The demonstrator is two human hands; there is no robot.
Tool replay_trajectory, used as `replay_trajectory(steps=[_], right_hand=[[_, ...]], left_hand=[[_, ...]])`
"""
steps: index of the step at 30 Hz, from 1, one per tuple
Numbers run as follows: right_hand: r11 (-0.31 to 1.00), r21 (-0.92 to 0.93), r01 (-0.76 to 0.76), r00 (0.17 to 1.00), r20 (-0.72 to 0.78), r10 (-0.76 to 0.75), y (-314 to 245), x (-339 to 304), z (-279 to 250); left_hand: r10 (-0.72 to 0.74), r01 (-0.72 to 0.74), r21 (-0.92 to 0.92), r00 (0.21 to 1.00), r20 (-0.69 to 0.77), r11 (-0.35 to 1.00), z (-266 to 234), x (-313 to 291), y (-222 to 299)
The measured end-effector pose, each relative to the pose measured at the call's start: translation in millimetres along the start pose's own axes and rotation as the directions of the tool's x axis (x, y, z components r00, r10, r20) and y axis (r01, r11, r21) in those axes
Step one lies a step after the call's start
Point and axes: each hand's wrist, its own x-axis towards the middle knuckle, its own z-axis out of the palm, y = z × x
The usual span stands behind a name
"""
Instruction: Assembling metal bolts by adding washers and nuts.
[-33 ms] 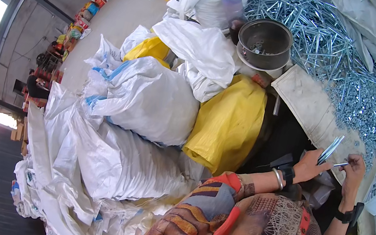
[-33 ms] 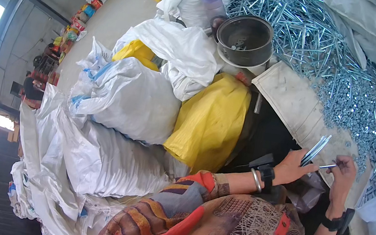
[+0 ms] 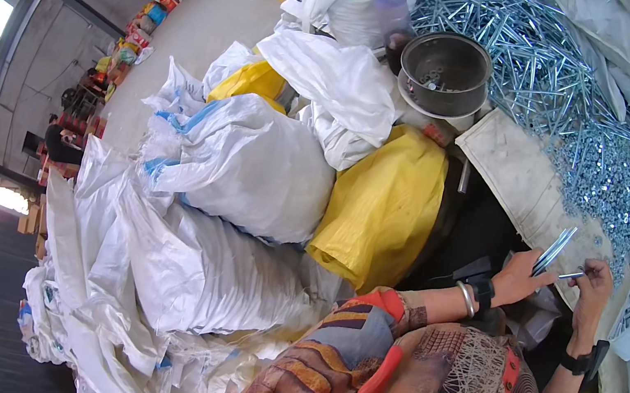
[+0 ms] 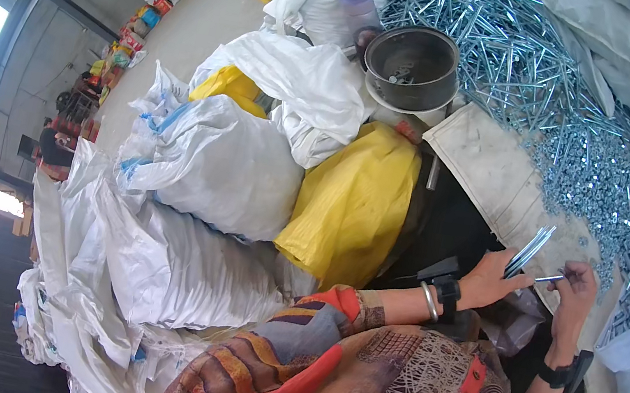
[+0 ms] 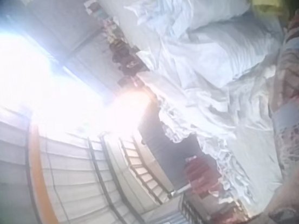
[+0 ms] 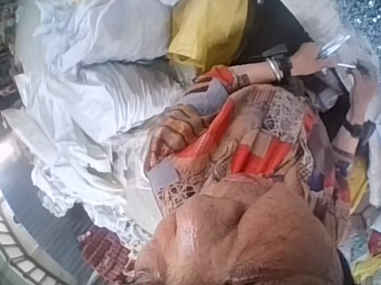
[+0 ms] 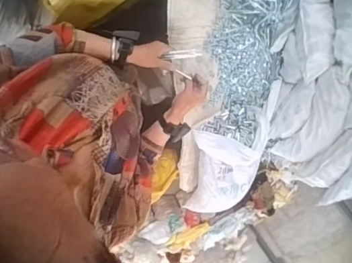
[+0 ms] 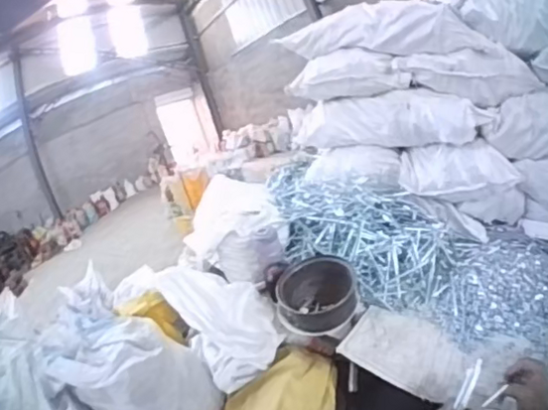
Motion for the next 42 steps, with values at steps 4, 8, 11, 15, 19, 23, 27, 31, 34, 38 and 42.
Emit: replay_trajectory(steps=[4, 8, 11, 15, 19, 23, 27, 31, 34, 38, 42], right_hand=[[0.999, 0.027, 0.022, 0.998, -0.059, -0.021, -6.7, -10.3, 3.6], [0.996, -0.054, 0.073, 0.995, -0.07, -0.077, -8.2, -20.0, 9.5], [0.98, -0.139, 0.141, 0.981, -0.113, -0.157, 4.4, -22.9, 7.0], [0.739, -0.577, 0.347, 0.91, 0.016, -0.414, -14.1, -27.6, 23.8], [0.557, -0.697, 0.451, 0.826, 0.09, -0.556, -13.8, -28.0, 28.8], [0.941, -0.234, 0.243, 0.926, -0.232, -0.296, 8.9, -27.6, 24.5], [0.99, -0.014, 0.141, 0.947, -0.291, -0.139, 11.7, -22.3, 22.6], [0.988, 0.152, 0.018, 0.955, -0.296, 0.028, 12.3, -39.1, 27.1], [0.991, 0.12, -0.054, 0.951, -0.295, 0.088, -1.5, -39.0, 55.9], [0.995, 0.08, -0.066, 0.995, -0.072, 0.072, -7.2, -34.2, 61.0], [0.987, -0.162, 0.009, 0.984, -0.174, -0.038, 9.7, -32.2, 26.7]], left_hand=[[0.008, -0.008, 0.002, 1.0, -0.012, 1.0, 0.9, -3.1, 0.3], [0.044, -0.042, 0.055, 0.998, -0.049, 0.998, 2.8, -5.0, -3.5], [0.056, -0.052, 0.078, 0.997, -0.043, 0.996, 4.7, -4.0, -3.6], [0.106, -0.096, 0.116, 0.991, -0.083, 0.989, 1.7, -3.6, -8.1], [0.104, -0.094, 0.104, 0.99, -0.096, 0.99, -0.7, -2.7, -7.7], [0.115, -0.106, 0.075, 0.986, -0.124, 0.992, 5.1, -0.7, -11.7], [0.091, -0.086, 0.05, 0.989, -0.116, 0.995, 7.1, -1.9, -8.9], [0.075, -0.074, 0.029, 0.996, -0.048, 0.997, 17.5, 0.6, -9.2], [-0.015, 0.019, 0.077, 0.999, -0.052, 0.997, 4.0, 3.3, 0.4], [0.011, 0.007, 0.161, 0.994, -0.113, 0.987, -13.3, 7.2, -16.7], [-0.307, 0.292, -0.292, 0.952, -0.005, 0.911, -1.6, 11.8, -6.6]])
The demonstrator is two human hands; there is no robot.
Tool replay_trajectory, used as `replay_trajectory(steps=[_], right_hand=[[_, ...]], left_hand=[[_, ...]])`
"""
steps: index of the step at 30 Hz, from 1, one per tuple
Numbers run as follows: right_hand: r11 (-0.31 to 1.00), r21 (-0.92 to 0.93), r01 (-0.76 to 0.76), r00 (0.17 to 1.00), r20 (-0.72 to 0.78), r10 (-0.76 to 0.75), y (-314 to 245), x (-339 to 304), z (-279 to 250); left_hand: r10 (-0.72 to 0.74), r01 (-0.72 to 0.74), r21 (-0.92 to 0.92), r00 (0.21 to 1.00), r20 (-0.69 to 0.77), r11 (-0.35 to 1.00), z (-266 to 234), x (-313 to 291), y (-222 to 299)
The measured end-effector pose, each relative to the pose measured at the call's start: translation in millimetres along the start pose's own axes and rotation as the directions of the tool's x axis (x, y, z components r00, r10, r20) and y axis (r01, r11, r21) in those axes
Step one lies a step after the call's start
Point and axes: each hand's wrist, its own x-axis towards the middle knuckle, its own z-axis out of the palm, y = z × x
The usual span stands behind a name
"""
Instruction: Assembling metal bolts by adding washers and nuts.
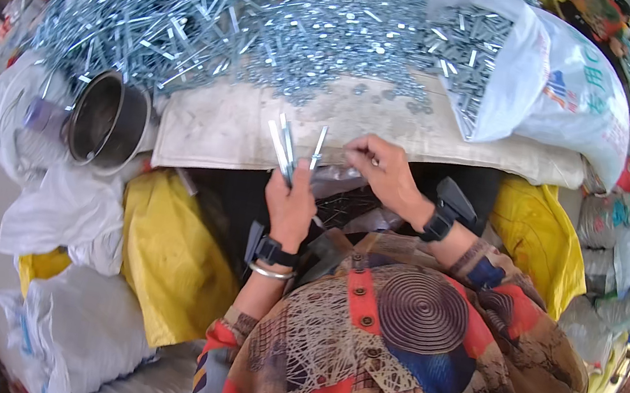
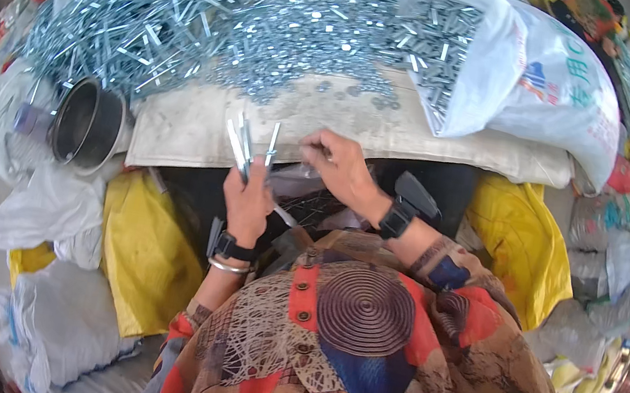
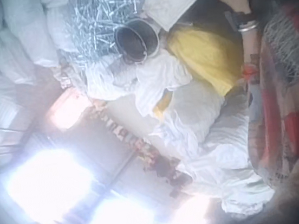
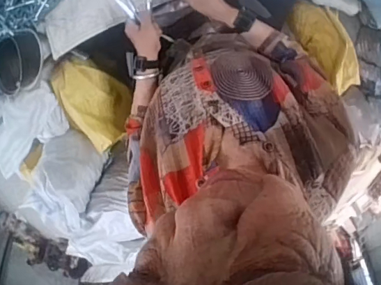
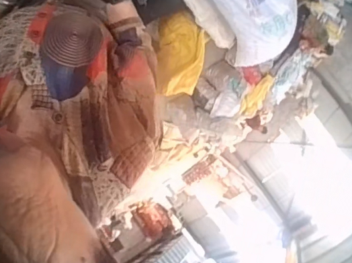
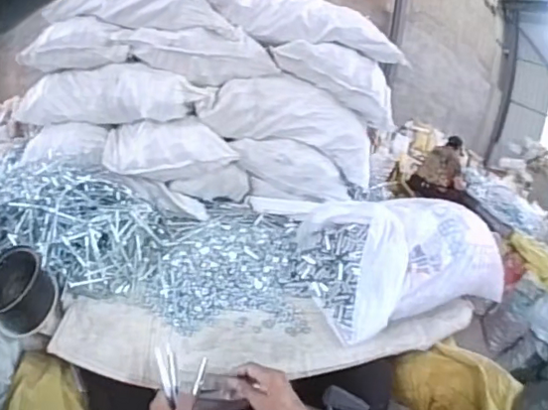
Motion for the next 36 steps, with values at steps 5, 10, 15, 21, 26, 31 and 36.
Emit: replay_trajectory(steps=[5, 10, 15, 21, 26, 31, 36], right_hand=[[0.892, -0.421, 0.164, 0.94, -0.207, -0.271, 25.7, 47.5, -60.5], [0.811, -0.515, 0.277, 0.92, -0.103, -0.379, 38.6, 88.1, -66.1], [0.589, -0.734, 0.338, 0.895, 0.057, -0.443, 51.3, 106.3, -47.8], [0.506, -0.807, 0.304, 0.918, 0.107, -0.381, 55.2, 113.2, -51.9], [0.365, -0.838, 0.406, 0.853, 0.204, -0.481, 64.6, 130.1, -53.2], [0.459, -0.868, 0.189, 0.935, 0.017, -0.353, 44.0, 126.3, -34.5], [0.692, -0.659, 0.293, 0.929, 0.024, -0.37, 30.4, 118.6, -42.7]], left_hand=[[-0.027, 0.027, 0.003, 0.998, 0.057, 1.0, 8.2, -5.0, 0.0], [-0.044, 0.042, 0.04, 0.997, 0.065, 0.998, 8.6, -8.4, -5.8], [-0.059, 0.057, 0.03, 0.994, 0.095, 0.998, 6.9, -6.6, -6.2], [-0.072, 0.07, 0.033, 0.997, 0.041, 0.997, 2.4, -4.1, -4.2], [-0.075, 0.072, 0.042, 0.994, 0.075, 0.996, 8.7, -2.2, -4.0], [-0.066, 0.06, 0.058, 0.992, 0.11, 0.997, 3.3, -0.3, -4.7], [-0.066, 0.063, 0.025, 0.991, 0.114, 0.998, -0.8, 2.1, -9.4]])
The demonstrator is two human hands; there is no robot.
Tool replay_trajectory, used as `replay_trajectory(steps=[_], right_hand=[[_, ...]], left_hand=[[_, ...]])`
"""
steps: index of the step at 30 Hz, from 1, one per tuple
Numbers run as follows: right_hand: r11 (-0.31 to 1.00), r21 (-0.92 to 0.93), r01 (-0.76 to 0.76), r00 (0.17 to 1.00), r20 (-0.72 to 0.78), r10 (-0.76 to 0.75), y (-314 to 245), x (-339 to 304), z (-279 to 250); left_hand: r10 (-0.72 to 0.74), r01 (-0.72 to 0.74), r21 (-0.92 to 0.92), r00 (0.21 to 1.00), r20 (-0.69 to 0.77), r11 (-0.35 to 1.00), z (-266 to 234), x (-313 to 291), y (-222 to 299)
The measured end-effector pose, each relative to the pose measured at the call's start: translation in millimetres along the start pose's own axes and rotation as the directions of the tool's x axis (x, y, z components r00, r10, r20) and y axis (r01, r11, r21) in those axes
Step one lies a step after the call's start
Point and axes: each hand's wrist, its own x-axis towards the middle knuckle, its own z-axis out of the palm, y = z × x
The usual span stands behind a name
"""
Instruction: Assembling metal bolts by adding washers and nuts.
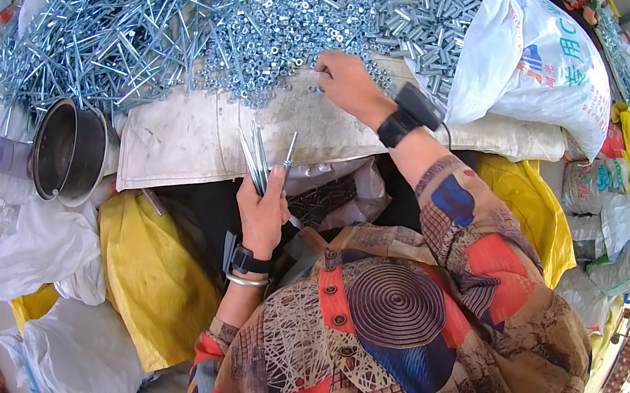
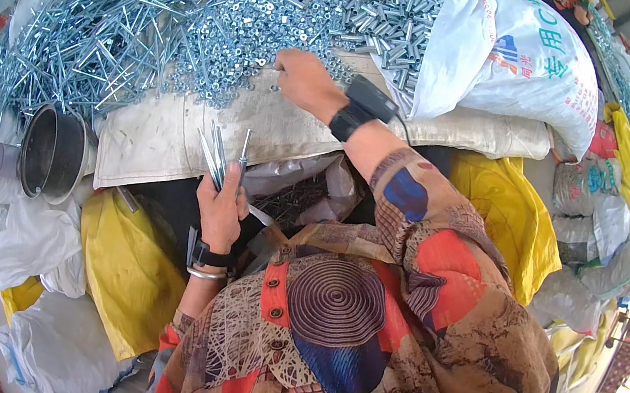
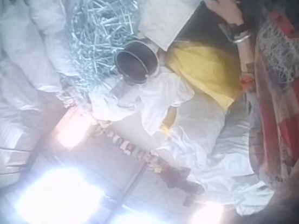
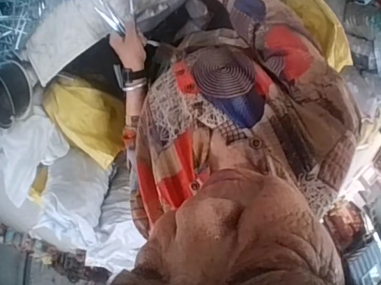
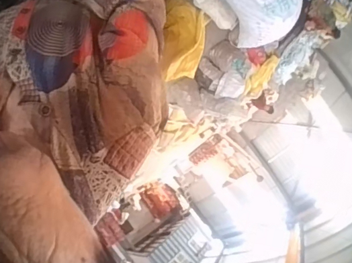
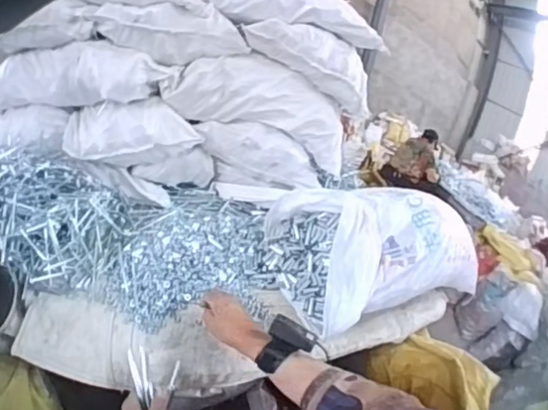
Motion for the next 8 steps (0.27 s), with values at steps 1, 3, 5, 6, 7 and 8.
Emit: replay_trajectory(steps=[1, 3, 5, 6, 7, 8], right_hand=[[0.96, 0.268, -0.083, 0.996, 0.042, 0.075, -10.1, -1.3, -6.2], [0.906, 0.39, -0.163, 0.987, 0.08, 0.143, -26.8, -13.6, -13.3], [0.834, 0.496, -0.242, 0.97, 0.12, 0.21, -31.1, -19.2, -17.4], [0.876, 0.429, -0.221, 0.975, 0.073, 0.21, -29.8, -22.1, -17.9], [0.912, 0.358, -0.202, 0.978, 0.026, 0.206, -28.4, -25.3, -17.4], [0.911, 0.357, -0.204, 0.977, 0.022, 0.21, -27.7, -27.2, -18.4]], left_hand=[[0.0, 0.0, -0.002, 1.0, -0.011, 1.0, -0.8, -0.6, 0.1], [-0.004, 0.004, -0.038, 1.0, -0.01, 0.999, 1.0, -1.3, 2.2], [-0.003, 0.003, -0.049, 1.0, -0.013, 0.999, 4.2, -0.1, 3.0], [-0.003, 0.002, -0.054, 1.0, -0.011, 0.999, 5.6, 0.0, 3.1], [-0.004, 0.003, -0.052, 1.0, -0.006, 0.999, 5.6, -0.3, 2.8], [-0.014, 0.014, -0.048, 1.0, -0.004, 0.999, 4.5, 0.1, 2.2]])
